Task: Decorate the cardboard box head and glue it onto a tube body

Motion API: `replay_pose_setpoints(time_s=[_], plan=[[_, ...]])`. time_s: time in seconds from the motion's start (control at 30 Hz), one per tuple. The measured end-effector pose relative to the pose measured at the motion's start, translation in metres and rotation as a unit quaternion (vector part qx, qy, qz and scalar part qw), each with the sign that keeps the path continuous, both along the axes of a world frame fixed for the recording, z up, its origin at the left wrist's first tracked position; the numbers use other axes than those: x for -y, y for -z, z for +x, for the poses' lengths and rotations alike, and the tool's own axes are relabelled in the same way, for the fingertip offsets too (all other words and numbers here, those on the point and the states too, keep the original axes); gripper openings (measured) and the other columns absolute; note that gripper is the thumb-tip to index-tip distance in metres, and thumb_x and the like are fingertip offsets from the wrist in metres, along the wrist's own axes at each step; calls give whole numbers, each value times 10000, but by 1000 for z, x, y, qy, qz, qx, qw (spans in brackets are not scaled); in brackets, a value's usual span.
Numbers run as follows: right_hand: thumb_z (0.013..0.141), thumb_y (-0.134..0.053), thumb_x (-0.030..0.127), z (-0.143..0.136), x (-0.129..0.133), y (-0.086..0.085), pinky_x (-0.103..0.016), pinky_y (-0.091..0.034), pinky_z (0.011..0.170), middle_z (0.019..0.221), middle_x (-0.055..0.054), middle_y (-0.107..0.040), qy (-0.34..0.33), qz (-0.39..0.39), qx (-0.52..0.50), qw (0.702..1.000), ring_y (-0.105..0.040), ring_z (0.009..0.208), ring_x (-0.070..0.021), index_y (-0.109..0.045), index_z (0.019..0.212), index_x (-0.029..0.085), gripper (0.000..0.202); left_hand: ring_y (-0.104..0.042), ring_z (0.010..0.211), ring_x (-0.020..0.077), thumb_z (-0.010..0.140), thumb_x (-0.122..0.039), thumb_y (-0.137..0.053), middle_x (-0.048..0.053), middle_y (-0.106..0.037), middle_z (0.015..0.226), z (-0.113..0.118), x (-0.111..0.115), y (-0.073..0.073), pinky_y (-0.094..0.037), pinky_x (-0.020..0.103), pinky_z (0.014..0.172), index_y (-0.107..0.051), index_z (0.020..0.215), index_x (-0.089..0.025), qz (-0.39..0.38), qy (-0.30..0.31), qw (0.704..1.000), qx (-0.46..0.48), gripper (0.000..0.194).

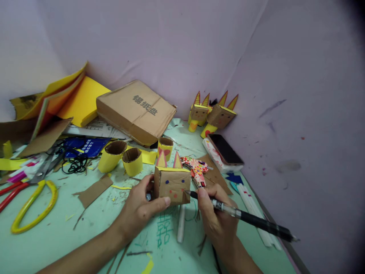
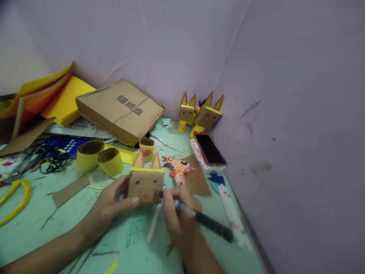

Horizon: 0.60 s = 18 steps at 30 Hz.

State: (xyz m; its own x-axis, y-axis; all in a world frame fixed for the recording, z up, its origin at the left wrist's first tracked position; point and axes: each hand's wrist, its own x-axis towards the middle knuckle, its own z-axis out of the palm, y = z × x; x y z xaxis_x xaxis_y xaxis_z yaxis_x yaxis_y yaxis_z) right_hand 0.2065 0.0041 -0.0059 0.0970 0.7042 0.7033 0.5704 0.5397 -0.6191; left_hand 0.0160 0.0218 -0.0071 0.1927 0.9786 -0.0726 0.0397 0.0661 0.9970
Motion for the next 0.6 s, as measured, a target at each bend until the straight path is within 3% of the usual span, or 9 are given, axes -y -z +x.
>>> replay_pose_setpoints(time_s=[0.2,0.4,0.6], plan=[[897,-551,176,0,1,0,-160,-349,410,496,91,-463,-14,-10,14,1000,-437,390,-59,-517,666,201,235,-625,1085,330,682,-380,-736,112,-686,1189,1,-1,1,-503,417,887,-543,1197,-160,-5,-2,1000,8,592],[898,-553,186,0,1,1,-170,-334,429,515,88,-450,26,-8,-28,999,-424,417,-59,-509,650,198,252,-627,1080,335,676,-378,-732,111,-692,1182,0,0,0,-504,409,867,-555,1190,-160,-7,-6,1000,-3,586],[904,-542,182,0,3,2,-175,-342,437,529,85,-448,14,-21,-51,998,-418,431,-66,-520,666,200,240,-624,1086,322,685,-383,-742,97,-691,1191,1,1,0,-508,394,872,-553,1203,-169,-10,-7,1000,3,592]])
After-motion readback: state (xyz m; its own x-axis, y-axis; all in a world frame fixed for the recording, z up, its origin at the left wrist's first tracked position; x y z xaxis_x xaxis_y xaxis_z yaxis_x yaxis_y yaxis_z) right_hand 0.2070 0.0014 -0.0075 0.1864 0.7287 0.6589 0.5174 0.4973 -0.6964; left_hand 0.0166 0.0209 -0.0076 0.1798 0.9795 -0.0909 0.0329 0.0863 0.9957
